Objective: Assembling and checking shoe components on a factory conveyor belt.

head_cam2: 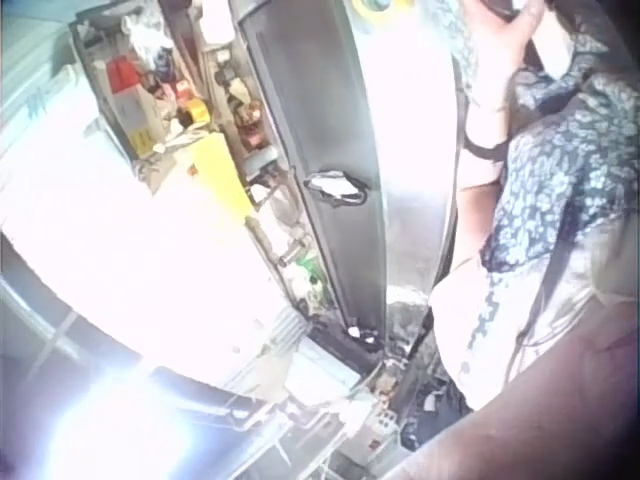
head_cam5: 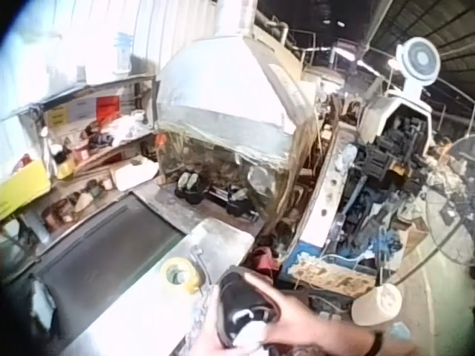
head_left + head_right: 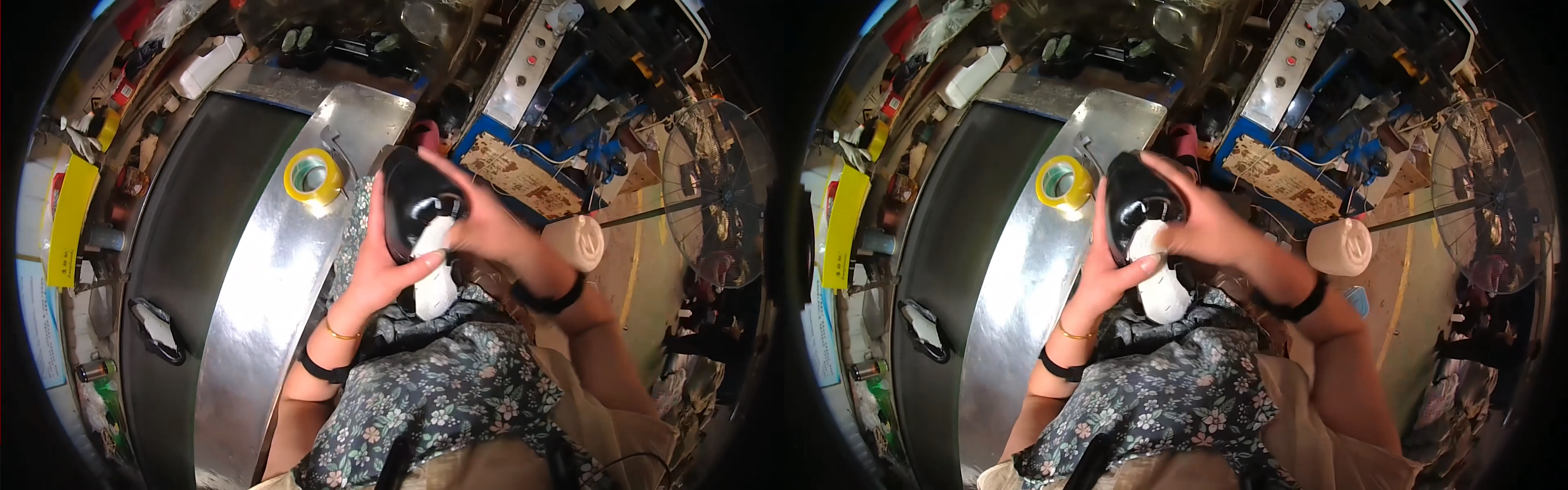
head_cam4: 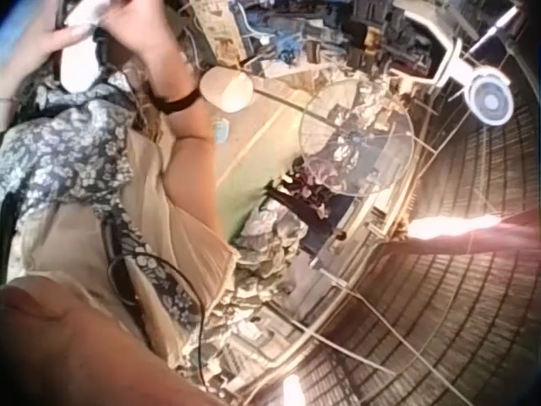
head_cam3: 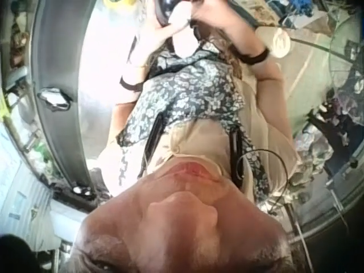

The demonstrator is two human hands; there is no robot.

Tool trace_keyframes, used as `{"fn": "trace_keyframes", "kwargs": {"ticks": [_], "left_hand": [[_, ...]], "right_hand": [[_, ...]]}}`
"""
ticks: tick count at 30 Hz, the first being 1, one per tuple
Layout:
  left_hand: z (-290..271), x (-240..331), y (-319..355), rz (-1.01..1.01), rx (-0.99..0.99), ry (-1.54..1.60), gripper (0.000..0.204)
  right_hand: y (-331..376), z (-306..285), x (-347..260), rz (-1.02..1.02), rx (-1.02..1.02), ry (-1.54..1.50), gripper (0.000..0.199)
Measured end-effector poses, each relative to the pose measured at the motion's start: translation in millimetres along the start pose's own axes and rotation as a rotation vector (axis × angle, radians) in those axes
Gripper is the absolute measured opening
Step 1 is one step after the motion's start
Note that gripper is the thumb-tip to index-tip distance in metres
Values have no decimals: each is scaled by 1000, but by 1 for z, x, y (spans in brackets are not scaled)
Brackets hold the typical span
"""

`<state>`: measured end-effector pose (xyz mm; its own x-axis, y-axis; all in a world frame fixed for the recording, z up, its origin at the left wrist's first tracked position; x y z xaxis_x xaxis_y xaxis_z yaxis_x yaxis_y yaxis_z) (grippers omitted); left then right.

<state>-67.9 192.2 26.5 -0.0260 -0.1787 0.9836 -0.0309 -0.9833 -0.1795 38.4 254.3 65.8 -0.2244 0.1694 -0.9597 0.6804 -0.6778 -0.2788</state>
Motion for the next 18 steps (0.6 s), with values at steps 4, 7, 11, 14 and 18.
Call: {"fn": "trace_keyframes", "kwargs": {"ticks": [4,7,11,14,18], "left_hand": [[7,-32,34,-121,35,-28,113],[-11,-6,40,-138,50,-610,102],[-20,-14,32,-125,93,202,93],[-25,-28,25,-72,140,358,84],[-19,-42,26,-89,176,616,70]], "right_hand": [[46,18,60,52,203,-241,92],[46,23,51,65,149,-153,88],[38,30,49,60,21,-106,88],[28,30,57,146,23,-96,87],[34,30,56,61,132,-2,81]]}}
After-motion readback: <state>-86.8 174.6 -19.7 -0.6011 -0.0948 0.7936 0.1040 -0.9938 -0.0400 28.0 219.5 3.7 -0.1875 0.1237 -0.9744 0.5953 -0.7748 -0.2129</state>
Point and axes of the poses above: each hand's wrist, its own y-axis away from the middle knuckle, its own z-axis out of the palm, x = y × z, the point moved 9 cm from there along -y, towards the middle knuckle, and after that the axes turned 14 degrees about -y, right-handed, at the moved point
